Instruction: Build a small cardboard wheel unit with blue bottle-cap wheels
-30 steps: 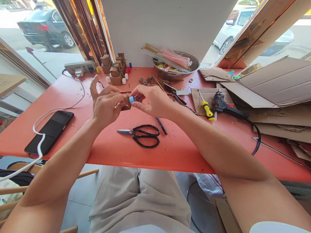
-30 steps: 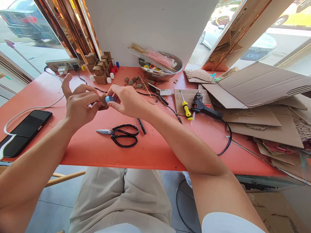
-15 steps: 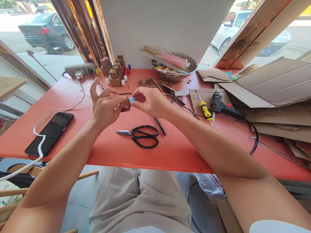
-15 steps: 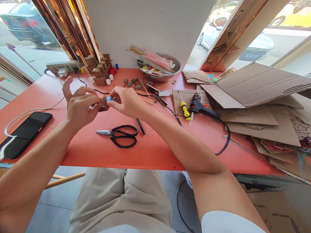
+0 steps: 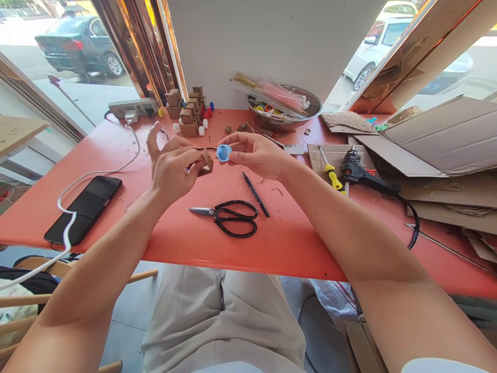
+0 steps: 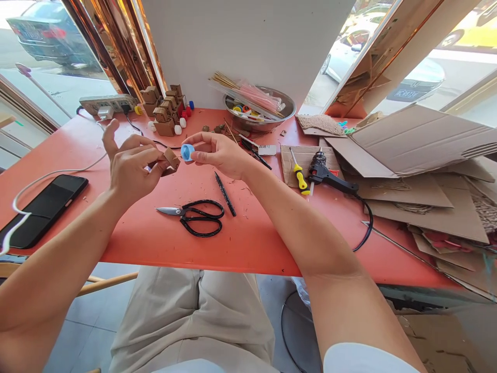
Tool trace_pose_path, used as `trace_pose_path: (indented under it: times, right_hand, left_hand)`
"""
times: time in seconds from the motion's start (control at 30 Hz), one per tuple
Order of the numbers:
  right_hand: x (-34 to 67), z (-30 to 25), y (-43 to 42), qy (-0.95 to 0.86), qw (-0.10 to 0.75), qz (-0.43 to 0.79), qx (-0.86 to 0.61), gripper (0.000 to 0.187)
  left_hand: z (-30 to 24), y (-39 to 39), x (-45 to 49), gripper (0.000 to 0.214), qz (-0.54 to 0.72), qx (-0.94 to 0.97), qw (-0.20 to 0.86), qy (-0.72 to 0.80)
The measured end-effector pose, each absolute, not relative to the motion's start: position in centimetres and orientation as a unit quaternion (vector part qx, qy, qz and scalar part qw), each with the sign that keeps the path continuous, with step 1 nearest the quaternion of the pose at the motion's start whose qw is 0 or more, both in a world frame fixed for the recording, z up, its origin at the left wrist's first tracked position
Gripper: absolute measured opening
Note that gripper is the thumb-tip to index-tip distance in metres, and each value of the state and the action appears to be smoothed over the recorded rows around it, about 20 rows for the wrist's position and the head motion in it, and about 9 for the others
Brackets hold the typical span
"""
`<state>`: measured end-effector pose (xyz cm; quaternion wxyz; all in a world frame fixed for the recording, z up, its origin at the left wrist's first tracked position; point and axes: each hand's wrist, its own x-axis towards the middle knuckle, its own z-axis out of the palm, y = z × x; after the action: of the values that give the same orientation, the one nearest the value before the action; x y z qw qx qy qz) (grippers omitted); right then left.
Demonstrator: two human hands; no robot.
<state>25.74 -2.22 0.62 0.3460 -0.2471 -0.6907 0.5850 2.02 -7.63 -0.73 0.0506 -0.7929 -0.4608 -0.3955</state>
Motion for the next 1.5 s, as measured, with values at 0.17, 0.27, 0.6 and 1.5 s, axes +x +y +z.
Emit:
trace_pose_path:
  times: [0.17, 0.27, 0.6, 1.5]
  right_hand:
    - [25.6, 0.1, -2.3, -0.689, 0.346, 0.587, -0.245, 0.064]
    - [25.5, -0.2, -2.3, -0.692, 0.357, 0.578, -0.245, 0.063]
    - [25.0, -0.2, -3.1, -0.722, 0.384, 0.517, -0.252, 0.054]
    - [24.2, -0.4, -3.7, -0.805, 0.42, 0.347, -0.234, 0.022]
  left_hand:
    - [-0.6, -8.1, 2.9, 0.027, -0.393, -0.791, 0.057, -0.466]
    - [-0.6, -8.2, 3.2, 0.029, -0.39, -0.793, 0.051, -0.466]
    - [0.0, -8.5, 3.2, 0.026, -0.381, -0.789, 0.007, -0.482]
    - [-0.3, -8.1, 2.2, 0.026, -0.382, -0.785, 0.039, -0.487]
